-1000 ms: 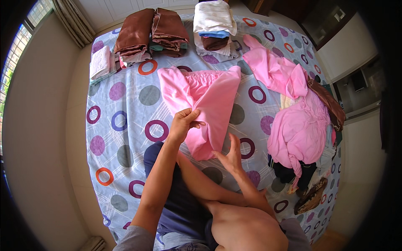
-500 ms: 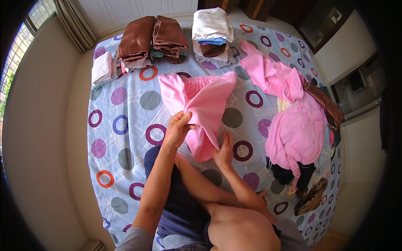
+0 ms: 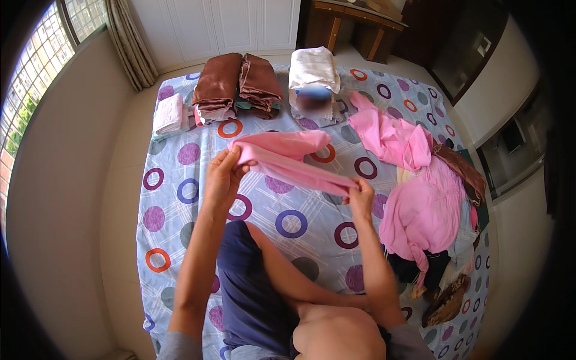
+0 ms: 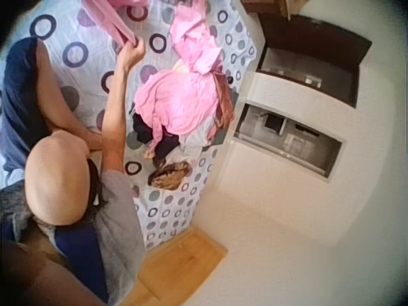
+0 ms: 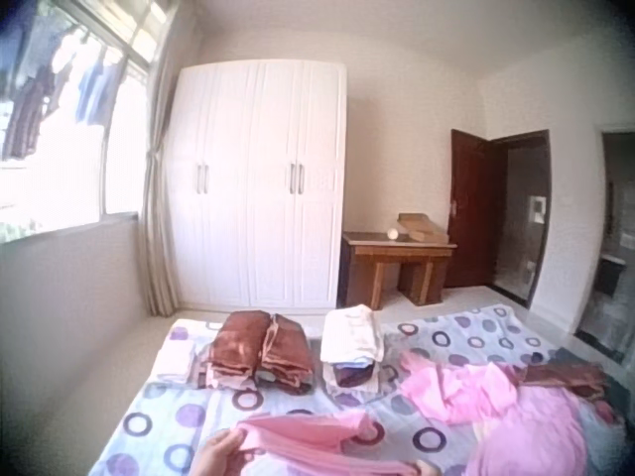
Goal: The person folds a pink skirt and a light blue garment by hand on a bed, smoothing the fabric and placing the folded items onto existing stacks of clothes.
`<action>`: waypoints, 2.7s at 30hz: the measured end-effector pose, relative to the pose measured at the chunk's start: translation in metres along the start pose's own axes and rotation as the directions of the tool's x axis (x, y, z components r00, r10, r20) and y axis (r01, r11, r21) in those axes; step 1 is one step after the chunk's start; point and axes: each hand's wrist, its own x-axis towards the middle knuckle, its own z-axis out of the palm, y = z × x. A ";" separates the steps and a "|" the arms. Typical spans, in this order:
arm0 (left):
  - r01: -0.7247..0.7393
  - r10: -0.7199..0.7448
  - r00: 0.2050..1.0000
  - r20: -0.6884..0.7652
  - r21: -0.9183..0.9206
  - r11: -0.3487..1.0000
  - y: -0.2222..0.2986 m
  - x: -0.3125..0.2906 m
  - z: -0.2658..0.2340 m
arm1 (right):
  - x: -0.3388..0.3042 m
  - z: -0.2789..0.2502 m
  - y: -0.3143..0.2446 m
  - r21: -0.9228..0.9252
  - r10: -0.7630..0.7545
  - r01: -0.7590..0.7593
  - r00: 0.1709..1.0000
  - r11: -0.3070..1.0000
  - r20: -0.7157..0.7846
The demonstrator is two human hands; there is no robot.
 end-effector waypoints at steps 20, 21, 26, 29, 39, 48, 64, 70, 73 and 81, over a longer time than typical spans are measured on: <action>0.188 -0.188 0.982 0.030 -0.020 0.982 0.096 0.005 0.040 | 0.033 -0.063 -0.242 -0.394 -0.351 0.497 0.853 0.773 0.386; 0.195 -0.195 0.980 0.033 0.013 0.981 0.097 0.006 0.042 | 0.037 -0.064 -0.237 -0.393 -0.292 0.456 0.864 0.798 0.409; 0.290 -0.284 0.956 -0.076 0.096 0.952 0.065 0.063 0.018 | 0.081 -0.039 -0.212 -0.359 -0.161 0.292 0.922 0.887 0.351; 0.329 -0.310 0.939 -0.149 0.134 0.935 0.050 0.105 0.028 | 0.113 -0.024 -0.205 -0.323 -0.125 0.220 0.949 0.920 0.290; 0.112 -0.132 0.974 0.187 0.112 0.987 0.032 0.016 0.067 | 0.081 -0.080 -0.168 -0.032 -0.369 0.383 0.907 0.923 0.205; 0.731 -0.783 0.611 -0.114 0.461 0.503 -0.179 -0.055 -0.012 | 0.052 -0.135 0.067 -0.381 0.299 -0.247 0.951 0.891 0.082; 0.436 -0.851 0.510 -0.123 0.890 0.133 -0.210 -0.076 -0.018 | 0.027 -0.139 0.103 -0.743 0.285 -0.104 0.951 0.661 0.121; 0.169 -0.913 0.356 -0.200 0.974 -0.148 -0.215 -0.068 -0.010 | 0.021 -0.099 0.087 -0.938 -0.060 0.342 0.939 0.062 0.339; -0.148 -0.763 0.643 -0.060 0.968 -0.201 -0.225 -0.087 -0.033 | 0.007 -0.047 0.079 -0.744 -0.243 0.494 0.869 0.450 0.430; -0.375 -0.674 0.738 0.045 0.857 -0.353 -0.201 -0.098 -0.008 | -0.038 0.066 0.068 -0.582 0.143 0.333 0.769 0.742 0.623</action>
